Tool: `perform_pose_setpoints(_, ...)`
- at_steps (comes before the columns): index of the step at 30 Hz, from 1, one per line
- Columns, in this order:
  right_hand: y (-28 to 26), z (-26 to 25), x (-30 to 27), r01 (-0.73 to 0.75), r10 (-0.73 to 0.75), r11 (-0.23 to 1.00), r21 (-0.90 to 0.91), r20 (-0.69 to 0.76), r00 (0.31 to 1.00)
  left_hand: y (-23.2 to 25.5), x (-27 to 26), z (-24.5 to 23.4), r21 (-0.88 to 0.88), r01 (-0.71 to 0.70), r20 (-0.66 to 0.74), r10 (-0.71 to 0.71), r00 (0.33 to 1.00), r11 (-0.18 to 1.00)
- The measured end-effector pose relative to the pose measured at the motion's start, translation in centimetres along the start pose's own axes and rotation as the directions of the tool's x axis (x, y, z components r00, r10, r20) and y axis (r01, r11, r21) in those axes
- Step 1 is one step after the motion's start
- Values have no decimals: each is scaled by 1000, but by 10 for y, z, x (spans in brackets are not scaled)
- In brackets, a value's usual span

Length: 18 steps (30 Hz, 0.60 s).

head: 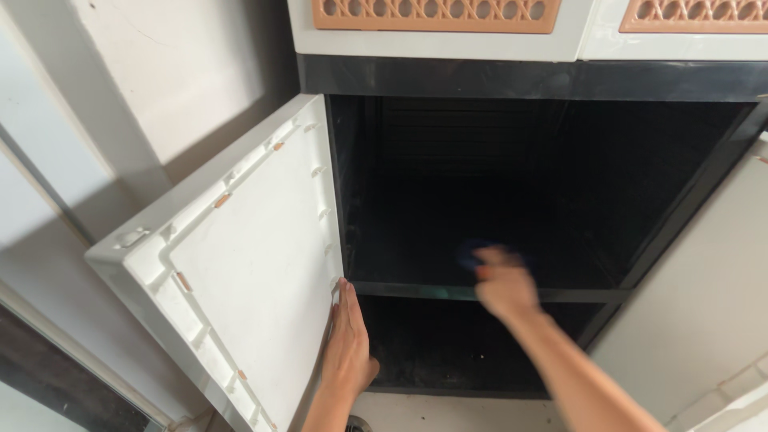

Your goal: The person retrieves a blue cloth from a bag and wipes the interior surfaces and door of a white cabinet. The person then places the cloth on the floor among several pairs of shoes.

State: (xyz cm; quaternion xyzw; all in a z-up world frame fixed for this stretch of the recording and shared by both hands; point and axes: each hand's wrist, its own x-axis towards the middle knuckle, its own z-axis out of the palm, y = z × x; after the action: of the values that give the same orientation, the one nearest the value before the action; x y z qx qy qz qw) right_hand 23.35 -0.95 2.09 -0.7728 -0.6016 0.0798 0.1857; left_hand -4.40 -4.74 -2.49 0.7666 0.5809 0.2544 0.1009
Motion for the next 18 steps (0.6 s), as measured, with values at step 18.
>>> perform_pose_setpoints(18, -78, 45, -33, 858, -867, 484, -171, 37, 496, 3, -6, 5, -107, -84, -239, 56, 969, 991)
